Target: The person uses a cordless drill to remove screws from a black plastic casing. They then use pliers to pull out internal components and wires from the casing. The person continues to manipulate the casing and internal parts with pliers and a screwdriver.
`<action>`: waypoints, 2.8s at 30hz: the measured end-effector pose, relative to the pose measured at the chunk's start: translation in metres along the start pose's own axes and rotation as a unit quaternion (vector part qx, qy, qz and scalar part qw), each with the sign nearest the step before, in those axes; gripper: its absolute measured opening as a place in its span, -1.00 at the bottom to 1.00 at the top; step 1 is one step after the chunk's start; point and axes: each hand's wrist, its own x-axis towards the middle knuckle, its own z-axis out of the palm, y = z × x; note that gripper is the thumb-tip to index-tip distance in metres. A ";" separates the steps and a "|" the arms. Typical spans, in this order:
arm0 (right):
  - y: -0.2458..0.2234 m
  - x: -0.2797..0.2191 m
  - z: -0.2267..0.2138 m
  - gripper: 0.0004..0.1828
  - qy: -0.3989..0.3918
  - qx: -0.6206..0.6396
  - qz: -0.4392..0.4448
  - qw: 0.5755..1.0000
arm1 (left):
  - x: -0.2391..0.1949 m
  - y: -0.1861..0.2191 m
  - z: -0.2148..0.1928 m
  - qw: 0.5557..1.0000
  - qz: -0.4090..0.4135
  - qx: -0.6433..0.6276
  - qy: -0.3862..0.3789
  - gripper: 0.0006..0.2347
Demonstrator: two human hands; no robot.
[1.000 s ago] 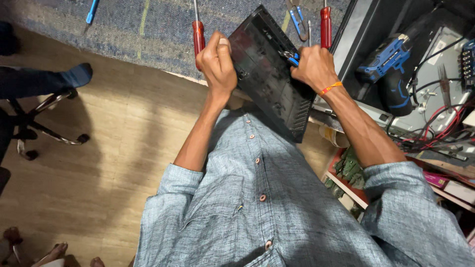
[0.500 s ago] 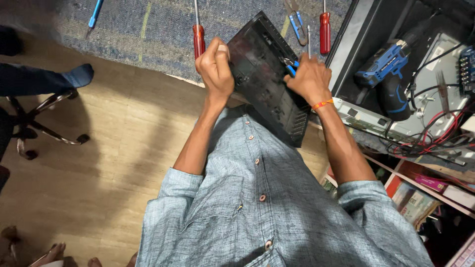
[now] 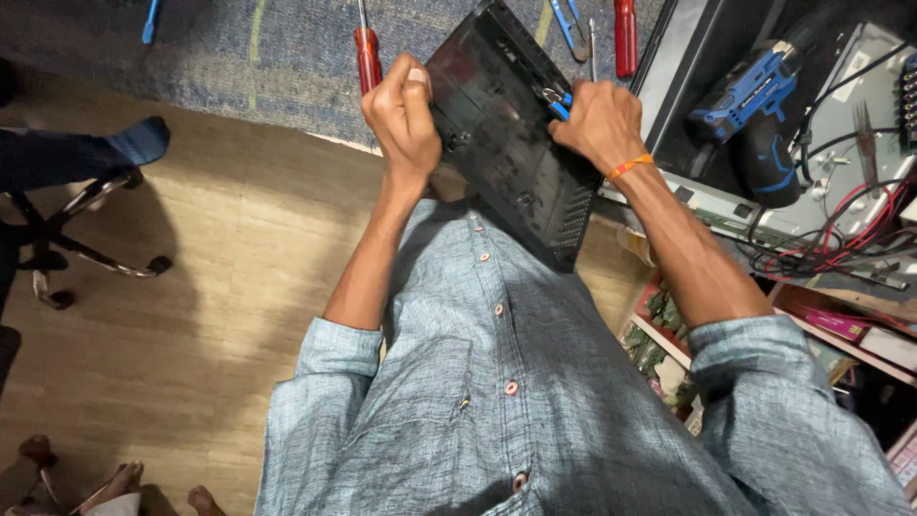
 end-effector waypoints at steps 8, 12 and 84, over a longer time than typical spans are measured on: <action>-0.028 0.005 0.016 -0.54 -0.048 -0.035 0.135 0.989 | -0.011 0.008 0.006 0.999 -0.004 0.023 0.034 -0.80; -0.040 0.014 0.020 -0.58 -0.052 -0.021 0.136 0.989 | -0.015 0.015 0.004 0.999 0.012 0.024 0.034 -0.80; 0.019 -0.005 0.017 -0.37 -0.096 0.088 0.063 0.990 | -0.047 0.023 -0.002 0.996 -0.026 0.042 0.068 -0.76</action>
